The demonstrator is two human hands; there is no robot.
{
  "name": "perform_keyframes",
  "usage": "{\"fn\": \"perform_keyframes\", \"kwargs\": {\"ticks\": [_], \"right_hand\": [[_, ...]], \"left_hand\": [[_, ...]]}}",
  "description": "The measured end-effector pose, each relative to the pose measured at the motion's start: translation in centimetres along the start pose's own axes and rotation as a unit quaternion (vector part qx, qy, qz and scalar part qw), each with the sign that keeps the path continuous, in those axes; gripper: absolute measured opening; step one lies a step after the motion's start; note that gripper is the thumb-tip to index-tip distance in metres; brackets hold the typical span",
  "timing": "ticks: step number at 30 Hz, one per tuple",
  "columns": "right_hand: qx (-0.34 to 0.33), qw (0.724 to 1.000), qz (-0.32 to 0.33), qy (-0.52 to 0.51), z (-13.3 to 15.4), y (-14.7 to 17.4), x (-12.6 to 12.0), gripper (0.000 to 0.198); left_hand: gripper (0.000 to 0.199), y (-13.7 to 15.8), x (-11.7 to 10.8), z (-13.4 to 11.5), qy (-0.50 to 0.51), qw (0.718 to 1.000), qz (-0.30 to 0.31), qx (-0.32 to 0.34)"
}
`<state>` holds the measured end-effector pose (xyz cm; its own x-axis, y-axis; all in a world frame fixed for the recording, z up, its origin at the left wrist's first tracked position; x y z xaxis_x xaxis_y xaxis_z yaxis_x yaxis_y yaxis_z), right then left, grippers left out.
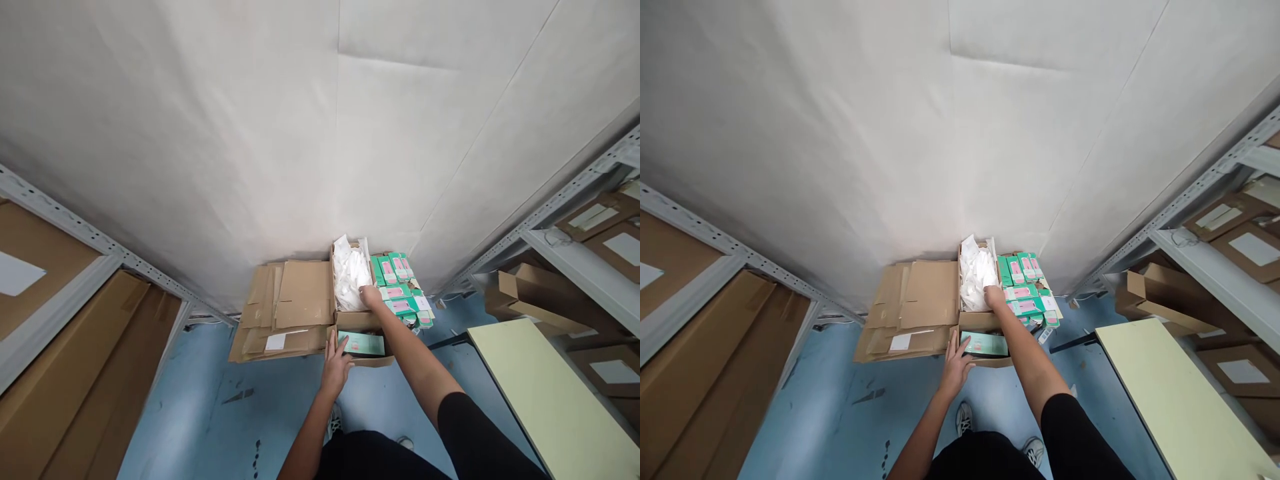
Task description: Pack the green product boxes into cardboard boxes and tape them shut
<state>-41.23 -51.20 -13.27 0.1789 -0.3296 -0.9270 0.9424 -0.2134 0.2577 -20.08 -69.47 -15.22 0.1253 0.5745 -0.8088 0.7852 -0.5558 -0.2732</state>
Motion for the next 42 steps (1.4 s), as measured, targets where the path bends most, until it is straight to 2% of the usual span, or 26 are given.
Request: {"fn": "perform_keyframes", "kwargs": {"ticks": [7,11,18,23,26,28,31,35,37,39,42], "right_hand": [[0.003,0.998,-0.055,-0.039,-1.8,1.7,-4.8,0.024],[-0.029,0.990,-0.086,-0.109,-2.1,2.7,-7.0,0.026],[-0.088,0.963,-0.123,-0.224,-2.3,4.5,-9.4,0.032],[-0.125,0.940,-0.171,-0.268,-4.6,8.1,-13.0,0.034],[-0.140,0.921,-0.211,-0.296,-8.2,12.3,-14.8,0.037],[-0.141,0.915,-0.227,-0.302,-11.2,15.5,-14.8,0.037],[-0.122,0.924,-0.218,-0.290,-15.8,19.3,-12.7,0.038],[-0.054,0.964,-0.119,-0.231,-21.7,21.7,-8.5,0.025],[-0.029,0.972,-0.095,-0.215,-24.8,23.3,-7.8,0.026],[-0.001,0.968,-0.125,-0.216,-28.4,25.5,-8.8,0.033],[0.050,0.947,-0.228,-0.221,-34.3,30.0,-11.8,0.046]], "left_hand": [[0.013,-0.6,-0.3,-1.3,-0.013,1.000,-0.016,0.016],[0.016,-1.5,0.1,-2.5,-0.032,0.999,-0.009,0.014],[0.015,-2.4,0.6,-4.3,-0.070,0.998,-0.009,0.001],[0.016,-3.3,0.0,-5.9,-0.065,0.998,-0.013,-0.005],[0.018,-4.7,-0.1,-7.7,-0.055,0.998,-0.018,0.013],[0.020,-5.9,0.4,-9.2,-0.045,0.998,-0.018,0.034],[0.021,-8.0,1.9,-12.0,-0.033,0.997,-0.002,0.072],[0.015,-11.2,5.0,-16.8,-0.016,0.993,0.030,0.117],[0.015,-12.7,6.7,-19.8,-0.008,0.989,0.038,0.145],[0.014,-14.0,8.6,-22.9,-0.003,0.983,0.048,0.180],[0.012,-15.4,11.9,-27.4,-0.001,0.973,0.063,0.223]]}}
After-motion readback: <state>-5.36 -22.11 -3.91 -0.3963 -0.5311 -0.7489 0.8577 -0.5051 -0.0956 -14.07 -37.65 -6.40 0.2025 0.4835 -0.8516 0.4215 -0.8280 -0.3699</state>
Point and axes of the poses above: each hand's wrist, its own y-axis away from the middle knuckle, its own x-axis out of the palm, z = x × y, the point moved 10 cm from there along -y, towards the middle knuckle, and after that the axes turned 9 degrees about x, right-handed, at the moved point
